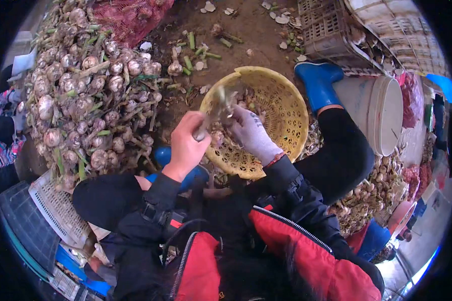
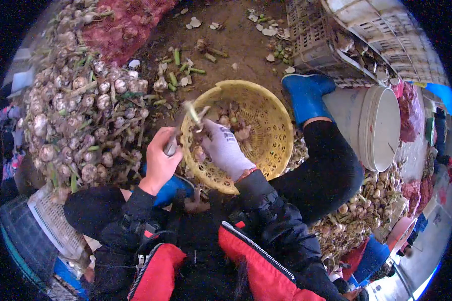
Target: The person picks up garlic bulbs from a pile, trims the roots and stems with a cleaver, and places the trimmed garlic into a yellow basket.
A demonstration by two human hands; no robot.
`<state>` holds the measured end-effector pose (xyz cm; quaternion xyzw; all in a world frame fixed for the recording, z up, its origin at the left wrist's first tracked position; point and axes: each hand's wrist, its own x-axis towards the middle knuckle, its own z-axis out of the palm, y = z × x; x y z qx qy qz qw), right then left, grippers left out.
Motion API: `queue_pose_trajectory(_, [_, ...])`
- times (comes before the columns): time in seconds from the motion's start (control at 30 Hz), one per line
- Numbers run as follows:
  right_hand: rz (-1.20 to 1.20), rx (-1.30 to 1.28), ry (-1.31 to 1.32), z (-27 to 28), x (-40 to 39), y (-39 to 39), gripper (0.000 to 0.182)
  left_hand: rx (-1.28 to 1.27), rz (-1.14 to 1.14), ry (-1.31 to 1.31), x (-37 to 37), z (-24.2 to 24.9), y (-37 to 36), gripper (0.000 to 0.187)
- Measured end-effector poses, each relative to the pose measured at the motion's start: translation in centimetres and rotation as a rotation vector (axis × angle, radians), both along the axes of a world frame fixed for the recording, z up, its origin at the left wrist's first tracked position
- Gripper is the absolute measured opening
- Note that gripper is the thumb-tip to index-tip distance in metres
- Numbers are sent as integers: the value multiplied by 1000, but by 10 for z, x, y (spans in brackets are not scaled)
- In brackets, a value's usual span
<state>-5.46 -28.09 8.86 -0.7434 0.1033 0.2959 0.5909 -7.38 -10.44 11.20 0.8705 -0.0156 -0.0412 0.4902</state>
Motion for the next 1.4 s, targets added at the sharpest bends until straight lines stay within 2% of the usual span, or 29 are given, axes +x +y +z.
queue_pose_trajectory(0.07, [418,-275,-806,5,-7,-3,24,-3,-28,-9,-2,6,4,35])
queue_pose_trajectory(0.1, [280,-150,-353,22,-8,-6,32,153,-72,34,-4,-8,17,34])
queue_pose_trajectory(0.17, [253,-153,-346,40,-7,-10,30,379,-80,205,-20,-49,55,36])
queue_pose_trajectory(0.2, [220,-169,-320,43,-4,-13,28,421,-116,163,-28,-55,61,30])
queue_pose_trajectory(0.23, [260,-174,-435,34,-4,-13,31,-43,10,440,-25,-47,52,26])
queue_pose_trajectory(0.27, [254,-171,-420,33,-12,-10,31,-515,144,714,-25,-32,36,22])
queue_pose_trajectory(0.3, [322,-95,-567,33,-15,-4,36,-514,147,716,-22,-16,22,22])
queue_pose_trajectory(0.33, [391,-18,-727,33,-12,-1,42,-843,277,777,-14,3,11,21])
queue_pose_trajectory(0.37, [390,-16,-733,34,-11,0,42,-1172,406,831,-10,12,5,19])
queue_pose_trajectory(0.4, [306,127,-466,36,-11,-1,44,-1172,403,828,-7,12,3,19])
queue_pose_trajectory(0.47, [129,395,71,39,-9,-4,48,-466,164,515,-3,9,-1,22])
queue_pose_trajectory(0.5, [32,524,344,39,-9,-5,50,-386,89,341,-6,5,-5,22])
queue_pose_trajectory(0.53, [24,527,346,37,-9,-5,50,-384,82,346,-7,11,-7,22])
queue_pose_trajectory(0.6, [4,484,210,32,-11,-5,45,-136,-10,76,-9,23,-10,22])
queue_pose_trajectory(0.63, [-98,537,179,33,-12,-2,47,-26,-58,-147,-4,19,-11,24])
queue_pose_trajectory(0.67, [-106,537,182,31,-15,-3,47,-27,-66,-142,-5,17,-10,24])
queue_pose_trajectory(0.73, [-20,627,-202,21,-20,-6,55,198,-146,-83,-9,21,-9,25])
queue_pose_trajectory(0.8, [-51,594,-146,8,-22,-6,61,185,-149,-88,-8,25,-11,26])
queue_pose_trajectory(0.87, [120,288,-486,0,-18,-5,64,240,-163,-84,-8,23,-9,24])
queue_pose_trajectory(1.0, [140,213,-547,14,-8,-7,57,231,-153,-18,-5,6,-5,25])
queue_pose_trajectory(1.07, [-200,668,287,14,-6,-5,50,249,-90,66,-9,-26,8,26])
queue_pose_trajectory(1.1, [-22,511,132,15,-4,-9,47,348,-41,97,-7,-56,27,29])
queue_pose_trajectory(1.13, [133,406,-54,27,-5,-10,53,522,-70,333,1,-66,43,32])
queue_pose_trajectory(1.2, [102,186,44,32,4,-7,61,490,53,365,15,-84,58,32])
queue_pose_trajectory(1.23, [98,191,54,23,1,-5,61,496,48,374,27,-91,61,32])
queue_pose_trajectory(1.3, [338,-274,-390,-1,-1,-4,69,430,124,57,67,-108,63,33])
queue_pose_trajectory(1.4, [239,-261,-277,-8,2,3,72,494,-10,-93,129,-151,64,37])
